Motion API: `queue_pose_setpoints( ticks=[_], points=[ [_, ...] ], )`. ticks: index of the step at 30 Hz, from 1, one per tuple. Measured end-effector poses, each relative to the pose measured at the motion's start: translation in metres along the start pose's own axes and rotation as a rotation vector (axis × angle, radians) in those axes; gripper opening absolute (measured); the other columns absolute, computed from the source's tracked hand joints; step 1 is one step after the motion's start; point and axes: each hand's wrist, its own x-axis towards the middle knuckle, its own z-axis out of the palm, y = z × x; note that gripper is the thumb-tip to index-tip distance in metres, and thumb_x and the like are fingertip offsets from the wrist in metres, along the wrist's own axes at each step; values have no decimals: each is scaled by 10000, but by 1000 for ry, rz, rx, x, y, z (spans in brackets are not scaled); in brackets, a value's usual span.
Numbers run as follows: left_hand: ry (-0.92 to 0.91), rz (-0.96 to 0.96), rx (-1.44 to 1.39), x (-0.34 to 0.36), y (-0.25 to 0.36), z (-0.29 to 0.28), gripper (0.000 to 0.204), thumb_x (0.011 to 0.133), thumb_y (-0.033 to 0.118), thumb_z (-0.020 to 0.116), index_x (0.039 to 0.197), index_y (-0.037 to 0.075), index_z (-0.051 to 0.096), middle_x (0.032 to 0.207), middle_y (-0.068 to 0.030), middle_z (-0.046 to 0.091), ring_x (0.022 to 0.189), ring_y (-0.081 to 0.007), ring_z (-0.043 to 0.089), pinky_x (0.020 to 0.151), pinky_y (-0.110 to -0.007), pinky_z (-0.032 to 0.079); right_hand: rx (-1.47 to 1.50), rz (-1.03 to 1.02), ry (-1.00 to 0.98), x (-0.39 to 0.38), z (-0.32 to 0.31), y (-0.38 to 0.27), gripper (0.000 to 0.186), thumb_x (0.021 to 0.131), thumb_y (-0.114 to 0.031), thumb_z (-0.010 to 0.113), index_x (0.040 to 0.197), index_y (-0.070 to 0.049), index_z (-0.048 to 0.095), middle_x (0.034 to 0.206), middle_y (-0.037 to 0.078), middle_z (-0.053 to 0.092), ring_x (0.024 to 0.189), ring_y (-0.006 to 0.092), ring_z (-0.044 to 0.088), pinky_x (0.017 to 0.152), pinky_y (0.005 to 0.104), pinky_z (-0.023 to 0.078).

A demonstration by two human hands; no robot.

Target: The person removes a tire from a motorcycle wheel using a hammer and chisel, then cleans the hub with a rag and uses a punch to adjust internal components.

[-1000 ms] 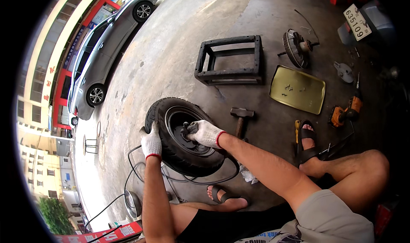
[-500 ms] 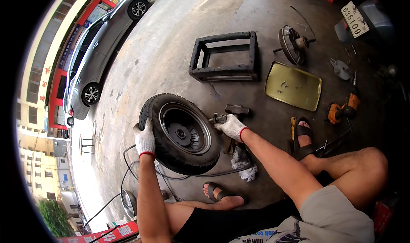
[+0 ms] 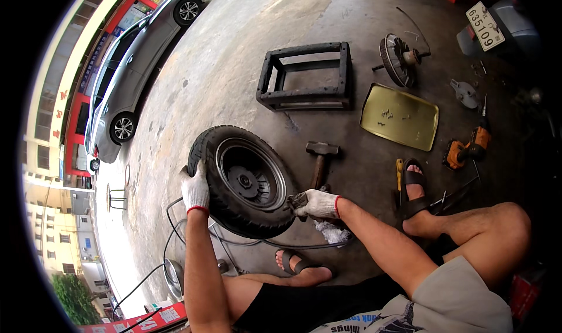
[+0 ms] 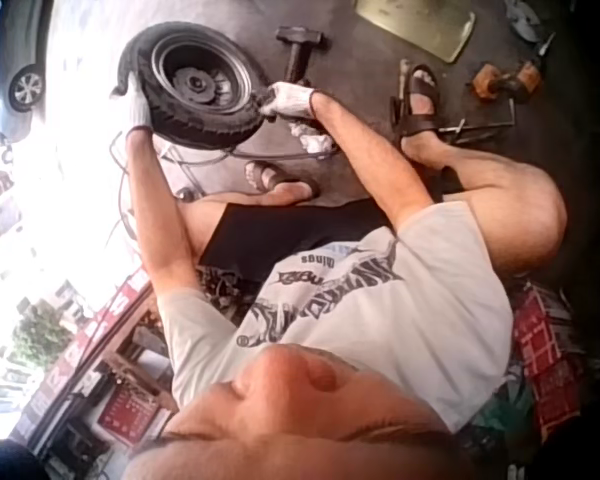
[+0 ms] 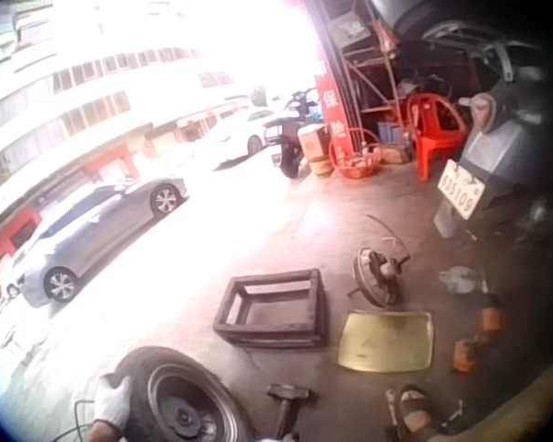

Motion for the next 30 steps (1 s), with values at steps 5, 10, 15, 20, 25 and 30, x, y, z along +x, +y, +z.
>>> queue_pose_setpoints(
  ticks=[5, 10, 15, 20, 25, 30],
  points=[
    [-3, 38, -6, -4, 16, 2, 777, 903, 505, 631, 1364, -99, 466, 1249, -319, 615, 1196, -422, 588, 1007, -411, 447, 352, -424, 753, 21, -10, -23, 232, 875, -141, 659, 1049, 7, 703, 770, 31, 673, 688, 108, 577, 653, 298, 492],
    [14, 4, -14, -10, 16, 0, 772, 904, 493, 636, 1366, -100, 461, 1252, -327, 610, 1203, -418, 585, 1006, -407, 449, 77, -512, 239, 16, 16, -50, 216, 878, -95, 665, 1059, 20, 694, 833, 50, 699, 772, 115, 581, 793, 301, 490],
    [14, 27, -4, -7, 3, -1, 757, 902, 484, 644, 1367, -87, 467, 1255, -325, 609, 1202, -413, 587, 1002, -408, 450, 284, -446, 493, 21, 15, -66, 250, 876, -122, 697, 1091, 6, 699, 829, 27, 676, 791, 96, 546, 804, 287, 474],
    [-24, -3, -101, -10, 6, 1, 772, 894, 485, 656, 1373, -89, 462, 1263, -319, 606, 1201, -409, 587, 1019, -408, 441, 135, -488, 144, 3, 26, -68, 239, 872, -114, 698, 1072, 18, 688, 888, 27, 704, 823, 99, 587, 797, 286, 480],
    [-4, 41, -41, -7, -1, 0, 777, 888, 469, 671, 1378, -94, 454, 1279, -322, 592, 1214, -403, 578, 1026, -399, 435, 290, -301, 723, 27, -23, 8, 279, 872, -76, 653, 1140, -44, 726, 892, 16, 717, 777, 114, 595, 774, 277, 493],
    [-3, 47, -59, -17, 8, 0, 780, 888, 448, 680, 1384, -102, 435, 1286, -315, 591, 1209, -395, 581, 1023, -392, 437, 290, -314, 554, 21, 4, 3, 220, 885, -109, 667, 1083, -29, 719, 842, 20, 694, 781, 107, 577, 761, 276, 481]
  ],
)
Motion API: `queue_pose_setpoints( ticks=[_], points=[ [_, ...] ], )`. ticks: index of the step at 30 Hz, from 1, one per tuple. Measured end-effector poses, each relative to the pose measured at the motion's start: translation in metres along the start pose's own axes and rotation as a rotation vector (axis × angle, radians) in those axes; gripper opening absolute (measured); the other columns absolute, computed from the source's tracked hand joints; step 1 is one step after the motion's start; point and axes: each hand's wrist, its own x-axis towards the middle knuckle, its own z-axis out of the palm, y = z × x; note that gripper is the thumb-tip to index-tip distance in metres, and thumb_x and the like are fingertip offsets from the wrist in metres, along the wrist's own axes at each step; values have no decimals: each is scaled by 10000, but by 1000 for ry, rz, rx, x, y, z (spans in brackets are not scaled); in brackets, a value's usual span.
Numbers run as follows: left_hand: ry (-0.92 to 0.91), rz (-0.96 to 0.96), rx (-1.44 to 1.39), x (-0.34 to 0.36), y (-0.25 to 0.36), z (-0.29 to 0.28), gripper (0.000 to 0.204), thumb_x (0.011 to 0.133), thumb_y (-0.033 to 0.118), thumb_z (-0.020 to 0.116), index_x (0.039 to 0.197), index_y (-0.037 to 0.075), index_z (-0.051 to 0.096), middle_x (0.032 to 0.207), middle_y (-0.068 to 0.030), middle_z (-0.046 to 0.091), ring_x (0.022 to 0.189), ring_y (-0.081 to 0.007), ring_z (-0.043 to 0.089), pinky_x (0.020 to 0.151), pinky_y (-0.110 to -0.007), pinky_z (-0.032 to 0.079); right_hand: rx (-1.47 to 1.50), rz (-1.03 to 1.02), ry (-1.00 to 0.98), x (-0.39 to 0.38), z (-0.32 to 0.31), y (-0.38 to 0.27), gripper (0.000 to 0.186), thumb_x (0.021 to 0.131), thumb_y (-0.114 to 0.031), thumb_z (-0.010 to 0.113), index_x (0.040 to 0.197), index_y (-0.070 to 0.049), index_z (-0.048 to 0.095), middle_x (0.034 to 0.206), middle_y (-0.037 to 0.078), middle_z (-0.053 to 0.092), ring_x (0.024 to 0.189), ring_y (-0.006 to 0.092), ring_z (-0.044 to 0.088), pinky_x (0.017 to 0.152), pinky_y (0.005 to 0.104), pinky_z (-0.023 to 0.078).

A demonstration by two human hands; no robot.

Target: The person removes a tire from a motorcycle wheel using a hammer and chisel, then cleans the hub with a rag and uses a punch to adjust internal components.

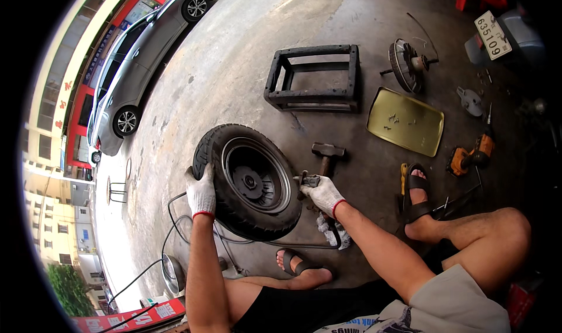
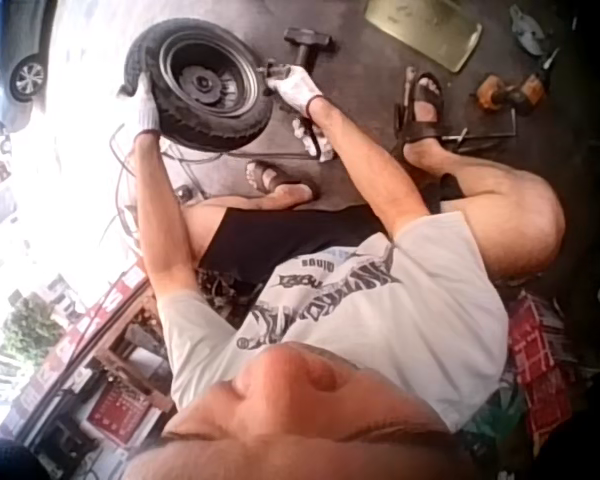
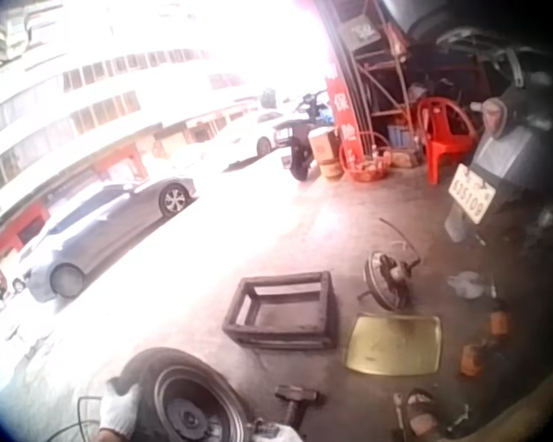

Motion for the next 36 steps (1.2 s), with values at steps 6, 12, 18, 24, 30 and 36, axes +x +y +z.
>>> queue_pose_setpoints(
  ticks=[6, 12, 18, 24, 30, 36],
  points=[
    [0, 29, -18, -3, -3, -2, 784, 883, 440, 686, 1378, -114, 435, 1274, -325, 592, 1202, -392, 586, 1020, -393, 440, 197, -77, -38, -13, 48, -86, 234, 933, -105, 652, 1151, -46, 712, 832, -22, 646, 739, 64, 540, 689, 245, 468],
    [17, 7, 32, -7, 22, 2, 813, 867, 440, 696, 1383, -128, 427, 1289, -344, 573, 1220, -412, 568, 1042, -405, 430, 99, 58, 150, 28, -48, 10, 299, 889, -91, 630, 1171, -113, 728, 884, -8, 658, 722, 101, 538, 620, 304, 476],
    [12, -6, 16, -6, 19, -3, 838, 861, 447, 689, 1403, -127, 409, 1358, -349, 518, 1274, -425, 520, 1076, -414, 404, -141, 545, 139, -34, -53, 32, 290, 856, -184, 685, 1140, -182, 744, 901, -3, 664, 766, 144, 556, 658, 372, 504],
    [-15, -43, 40, -8, 35, -1, 869, 862, 511, 648, 1451, -71, 386, 1392, -334, 491, 1301, -431, 491, 1087, -427, 393, -1056, 555, 223, -21, -135, 101, 470, 898, -487, 580, 1128, -105, 730, 1083, 158, 714, 1078, 319, 666, 932, 420, 519],
    [-56, -64, 20, -14, 42, 0, 866, 875, 536, 609, 1494, -7, 343, 1413, -333, 458, 1294, -463, 485, 1076, -461, 403, -1295, -79, 412, 3, -107, 24, 384, 930, -347, 612, 1207, -86, 663, 1180, 195, 647, 1065, 369, 642, 930, 446, 515],
    [-143, -61, -141, -26, 49, -9, 843, 888, 485, 589, 1507, -15, 310, 1446, -341, 423, 1316, -464, 464, 1082, -451, 394, -666, -517, 47, -3, 61, -142, 473, 942, -298, 609, 1305, 3, 569, 1240, 248, 621, 1072, 354, 650, 940, 407, 508]
  ],
)
